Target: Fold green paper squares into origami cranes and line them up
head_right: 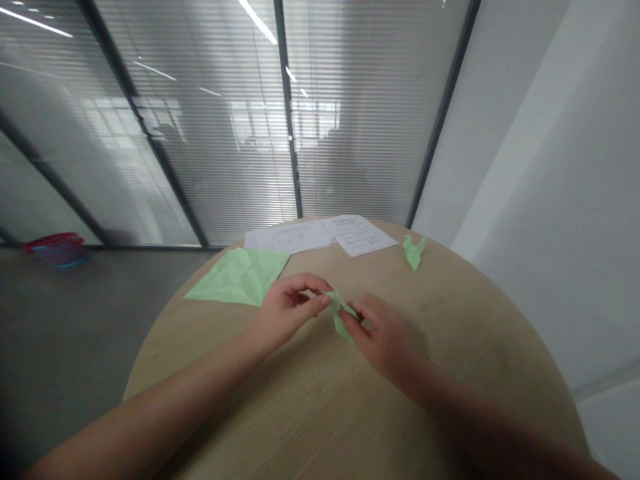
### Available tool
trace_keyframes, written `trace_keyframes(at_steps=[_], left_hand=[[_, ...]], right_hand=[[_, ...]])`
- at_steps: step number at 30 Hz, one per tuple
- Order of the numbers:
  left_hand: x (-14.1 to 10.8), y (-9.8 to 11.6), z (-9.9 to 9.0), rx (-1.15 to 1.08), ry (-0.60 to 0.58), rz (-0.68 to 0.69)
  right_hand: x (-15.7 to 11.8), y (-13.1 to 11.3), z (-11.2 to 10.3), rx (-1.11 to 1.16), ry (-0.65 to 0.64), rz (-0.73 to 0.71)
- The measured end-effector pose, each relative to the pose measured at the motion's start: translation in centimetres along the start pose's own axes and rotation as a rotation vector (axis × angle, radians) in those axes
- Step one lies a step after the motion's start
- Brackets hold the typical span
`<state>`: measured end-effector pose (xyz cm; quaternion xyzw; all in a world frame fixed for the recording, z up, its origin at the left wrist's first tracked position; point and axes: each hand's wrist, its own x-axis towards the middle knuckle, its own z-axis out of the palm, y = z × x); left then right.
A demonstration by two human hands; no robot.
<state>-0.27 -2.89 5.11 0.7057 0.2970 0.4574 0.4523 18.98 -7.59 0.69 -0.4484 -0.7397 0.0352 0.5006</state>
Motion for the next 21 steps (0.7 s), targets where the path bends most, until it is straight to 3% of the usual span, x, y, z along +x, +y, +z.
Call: trace_keyframes(at_steps=[21], left_hand=[[0.04, 0.06, 0.34, -0.049, 0.003, -0.068]], right_hand=[[-0.04, -0.06, -0.25, -0.051, 0.008, -0.03]])
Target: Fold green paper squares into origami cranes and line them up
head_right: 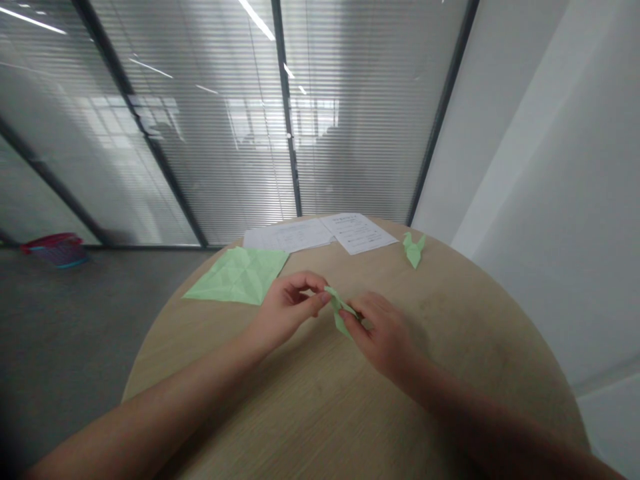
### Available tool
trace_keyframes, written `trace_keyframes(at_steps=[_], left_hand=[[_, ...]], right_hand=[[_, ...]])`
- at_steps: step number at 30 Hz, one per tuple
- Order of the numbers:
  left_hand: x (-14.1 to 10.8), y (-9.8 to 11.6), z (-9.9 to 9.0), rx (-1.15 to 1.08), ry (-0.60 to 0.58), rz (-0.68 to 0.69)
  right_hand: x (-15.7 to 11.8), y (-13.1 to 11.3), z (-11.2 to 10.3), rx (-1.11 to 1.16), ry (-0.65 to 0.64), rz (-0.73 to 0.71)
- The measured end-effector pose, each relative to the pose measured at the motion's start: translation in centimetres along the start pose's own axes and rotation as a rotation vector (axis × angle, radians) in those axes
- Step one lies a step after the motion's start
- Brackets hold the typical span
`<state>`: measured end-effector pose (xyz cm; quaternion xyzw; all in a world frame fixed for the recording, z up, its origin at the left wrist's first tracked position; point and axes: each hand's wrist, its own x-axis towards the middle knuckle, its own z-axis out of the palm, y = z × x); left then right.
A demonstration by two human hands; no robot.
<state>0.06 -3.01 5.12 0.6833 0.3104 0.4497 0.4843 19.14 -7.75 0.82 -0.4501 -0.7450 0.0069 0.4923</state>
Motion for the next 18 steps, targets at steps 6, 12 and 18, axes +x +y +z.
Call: trace_keyframes(at_steps=[6, 12, 18], left_hand=[[0.1, -0.1, 0.0, -0.024, -0.009, -0.003], [-0.1, -0.2, 0.5, -0.082, -0.02, -0.035], [0.0, -0.7, 0.9, -0.135, -0.009, -0.05]], right_hand=[[-0.3, 0.1, 0.4, 0.104, -0.051, 0.024], [-0.6, -0.1, 0.9, 0.282, -0.047, 0.182], [-0.5, -0.6, 1.3, 0.455, -0.036, 0.293]])
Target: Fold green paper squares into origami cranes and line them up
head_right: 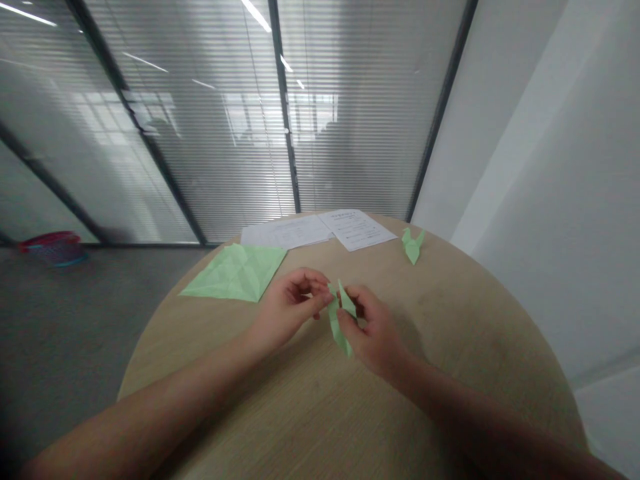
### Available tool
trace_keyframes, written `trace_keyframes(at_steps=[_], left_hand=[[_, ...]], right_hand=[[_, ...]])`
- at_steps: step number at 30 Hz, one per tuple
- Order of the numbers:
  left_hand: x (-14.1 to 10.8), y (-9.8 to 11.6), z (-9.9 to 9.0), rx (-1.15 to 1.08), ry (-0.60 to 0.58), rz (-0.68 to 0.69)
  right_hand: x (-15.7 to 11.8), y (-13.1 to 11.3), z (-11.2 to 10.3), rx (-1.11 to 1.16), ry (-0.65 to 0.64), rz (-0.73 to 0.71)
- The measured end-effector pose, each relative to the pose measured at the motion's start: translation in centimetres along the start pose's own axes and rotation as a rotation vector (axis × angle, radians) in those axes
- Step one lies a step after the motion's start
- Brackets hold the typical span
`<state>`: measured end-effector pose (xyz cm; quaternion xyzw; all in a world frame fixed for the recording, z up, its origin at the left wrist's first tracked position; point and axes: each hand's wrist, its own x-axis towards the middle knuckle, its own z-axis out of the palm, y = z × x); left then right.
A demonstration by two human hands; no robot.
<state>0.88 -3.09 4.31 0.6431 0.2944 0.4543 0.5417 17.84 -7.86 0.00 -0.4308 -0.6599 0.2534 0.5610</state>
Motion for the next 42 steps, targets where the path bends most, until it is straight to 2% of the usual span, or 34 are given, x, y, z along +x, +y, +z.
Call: trace_keyframes(at_steps=[9, 14, 18, 22, 24, 27, 34, 42], left_hand=[[-0.2, -0.5, -0.1, 0.222, -0.004, 0.015], [-0.4, -0.8, 0.2, 0.309, -0.025, 0.047], [-0.5, -0.4, 0.1, 0.366, -0.038, 0.088], [-0.4, 0.8, -0.5, 0.444, 0.024, 0.19], [-0.4, 1.5, -0.9, 0.487, 0.009, 0.266], [-0.6, 2.4, -1.2, 0.545, -0.089, 0.371], [-1.1, 3.7, -1.5, 0.681, -0.214, 0.585], [-1.5, 4.6, -1.5, 0.697, -0.241, 0.609]], right_hand=[[0.4, 0.3, 0.2, 0.139, 0.038, 0.17], [0.7, 0.8, 0.2, 0.304, 0.049, 0.309], [1.0, 0.9, -0.1, 0.437, 0.003, 0.416], [0.9, 0.6, -0.5, 0.493, -0.089, 0.507], [0.8, 0.3, -0.6, 0.503, -0.126, 0.511], [0.6, -0.3, -0.7, 0.52, -0.16, 0.503], [0.4, -1.3, -0.9, 0.561, -0.176, 0.529], [0.4, -1.7, -1.6, 0.431, -0.198, 0.435]])
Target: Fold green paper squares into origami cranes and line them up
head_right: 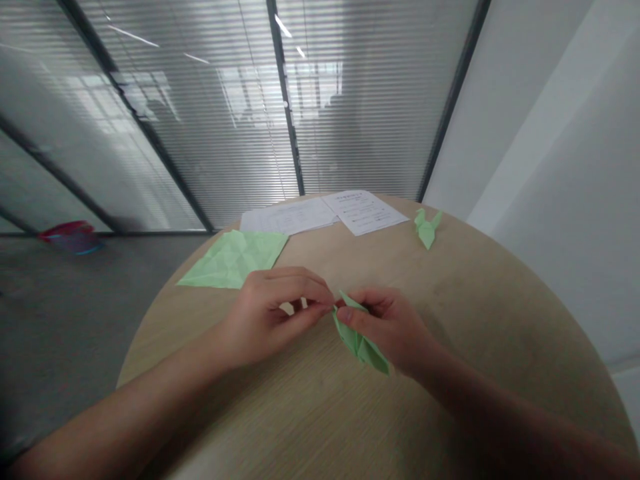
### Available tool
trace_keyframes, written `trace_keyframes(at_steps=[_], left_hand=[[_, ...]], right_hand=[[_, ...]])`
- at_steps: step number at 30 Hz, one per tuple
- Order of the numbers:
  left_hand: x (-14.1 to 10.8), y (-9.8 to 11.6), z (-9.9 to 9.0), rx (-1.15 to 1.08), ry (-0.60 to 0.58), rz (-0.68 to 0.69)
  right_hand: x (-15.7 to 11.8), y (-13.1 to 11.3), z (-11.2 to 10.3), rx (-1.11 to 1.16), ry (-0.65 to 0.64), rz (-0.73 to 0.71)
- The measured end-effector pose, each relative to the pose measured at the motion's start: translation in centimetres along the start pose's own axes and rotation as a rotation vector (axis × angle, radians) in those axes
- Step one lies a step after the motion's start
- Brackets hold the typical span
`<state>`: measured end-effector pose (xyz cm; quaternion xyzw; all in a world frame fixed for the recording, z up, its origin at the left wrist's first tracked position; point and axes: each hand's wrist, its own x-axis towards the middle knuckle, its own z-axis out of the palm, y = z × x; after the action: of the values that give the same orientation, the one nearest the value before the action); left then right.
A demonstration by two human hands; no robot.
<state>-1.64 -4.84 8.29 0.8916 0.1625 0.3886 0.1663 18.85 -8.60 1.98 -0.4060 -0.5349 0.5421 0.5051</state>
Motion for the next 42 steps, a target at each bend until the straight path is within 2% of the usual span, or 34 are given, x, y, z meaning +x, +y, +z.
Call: trace_keyframes(at_steps=[5, 10, 15, 21, 28, 42], left_hand=[[-0.1, 0.1, -0.1, -0.004, -0.011, 0.028], [-0.2, 0.1, 0.0, 0.051, 0.026, 0.145], [-0.5, 0.4, 0.0, 0.168, 0.114, 0.274], [-0.8, 0.9, -0.3, 0.286, 0.157, 0.372], [-1.1, 2.0, -0.5, 0.3, 0.164, 0.34], [-1.0, 1.9, -0.1, 0.264, 0.148, 0.321]], right_hand=[[-0.2, -1.1, -0.2, -0.16, -0.017, -0.131], [-0.7, -2.1, 0.1, -0.251, 0.037, -0.257], [-1.4, -2.3, 0.6, -0.259, 0.058, -0.315], [-2.1, -2.6, 1.3, -0.247, 0.101, -0.354], [-2.8, -3.1, 1.8, -0.222, 0.121, -0.408], [-3.0, -3.1, 1.8, -0.253, 0.158, -0.406]])
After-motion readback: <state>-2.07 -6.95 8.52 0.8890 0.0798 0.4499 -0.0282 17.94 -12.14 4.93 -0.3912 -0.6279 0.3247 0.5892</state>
